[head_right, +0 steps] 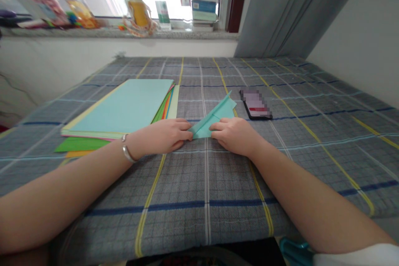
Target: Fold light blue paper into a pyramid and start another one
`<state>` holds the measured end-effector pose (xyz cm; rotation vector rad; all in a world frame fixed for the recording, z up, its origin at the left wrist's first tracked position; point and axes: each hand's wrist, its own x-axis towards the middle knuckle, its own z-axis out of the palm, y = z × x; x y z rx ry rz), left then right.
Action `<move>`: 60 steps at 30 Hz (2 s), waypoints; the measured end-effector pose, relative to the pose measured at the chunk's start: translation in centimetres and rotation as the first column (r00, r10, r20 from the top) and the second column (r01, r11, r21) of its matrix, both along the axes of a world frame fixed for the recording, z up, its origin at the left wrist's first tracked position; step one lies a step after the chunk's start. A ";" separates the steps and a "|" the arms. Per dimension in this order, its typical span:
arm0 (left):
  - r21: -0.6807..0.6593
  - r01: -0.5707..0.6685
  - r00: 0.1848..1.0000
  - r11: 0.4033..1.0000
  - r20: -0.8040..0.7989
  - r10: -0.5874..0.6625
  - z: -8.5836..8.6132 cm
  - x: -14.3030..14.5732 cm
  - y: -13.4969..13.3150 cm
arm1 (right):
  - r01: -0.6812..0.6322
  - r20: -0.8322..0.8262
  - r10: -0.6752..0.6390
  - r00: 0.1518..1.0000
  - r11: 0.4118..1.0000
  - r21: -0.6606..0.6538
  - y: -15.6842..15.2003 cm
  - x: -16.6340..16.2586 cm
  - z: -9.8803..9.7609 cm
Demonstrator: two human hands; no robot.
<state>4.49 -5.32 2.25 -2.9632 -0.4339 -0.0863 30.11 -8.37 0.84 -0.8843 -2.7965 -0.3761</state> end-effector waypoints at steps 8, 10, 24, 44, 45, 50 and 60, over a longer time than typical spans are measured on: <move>-0.024 0.023 0.997 0.999 0.076 -0.021 -0.5 0.0 0.2 | 0.034 -0.072 -0.035 0.997 0.999 -0.017 0.0 -0.3 -0.5; -0.065 0.027 0.993 0.997 0.120 -0.019 -0.7 0.0 0.3 | 0.003 -0.044 -0.002 0.999 1.000 0.020 0.1 -0.5 -0.7; -0.297 -0.197 0.896 0.934 0.331 0.295 -2.0 1.7 -1.1 | 0.073 0.079 -0.090 0.993 0.979 0.189 -0.3 -1.8 -0.6; -0.312 -0.316 0.832 0.896 0.362 0.420 -2.3 2.6 -1.7 | 0.284 -0.296 -0.257 0.920 0.957 0.052 0.1 -2.2 -0.9; -0.313 -0.319 0.827 0.894 0.369 0.424 -2.4 2.6 -1.7 | 0.279 -0.298 -0.261 0.918 0.960 0.018 0.1 -2.3 -0.9; -0.234 -0.393 0.808 0.889 0.373 0.456 -2.5 2.5 -1.4 | 0.233 -0.297 -0.249 0.922 0.968 -0.088 0.4 -2.3 -1.0; -0.133 -0.563 0.769 0.816 0.278 0.576 -2.2 2.3 -1.0 | 0.205 -0.271 -0.262 0.926 0.953 -0.223 1.1 -1.9 -2.1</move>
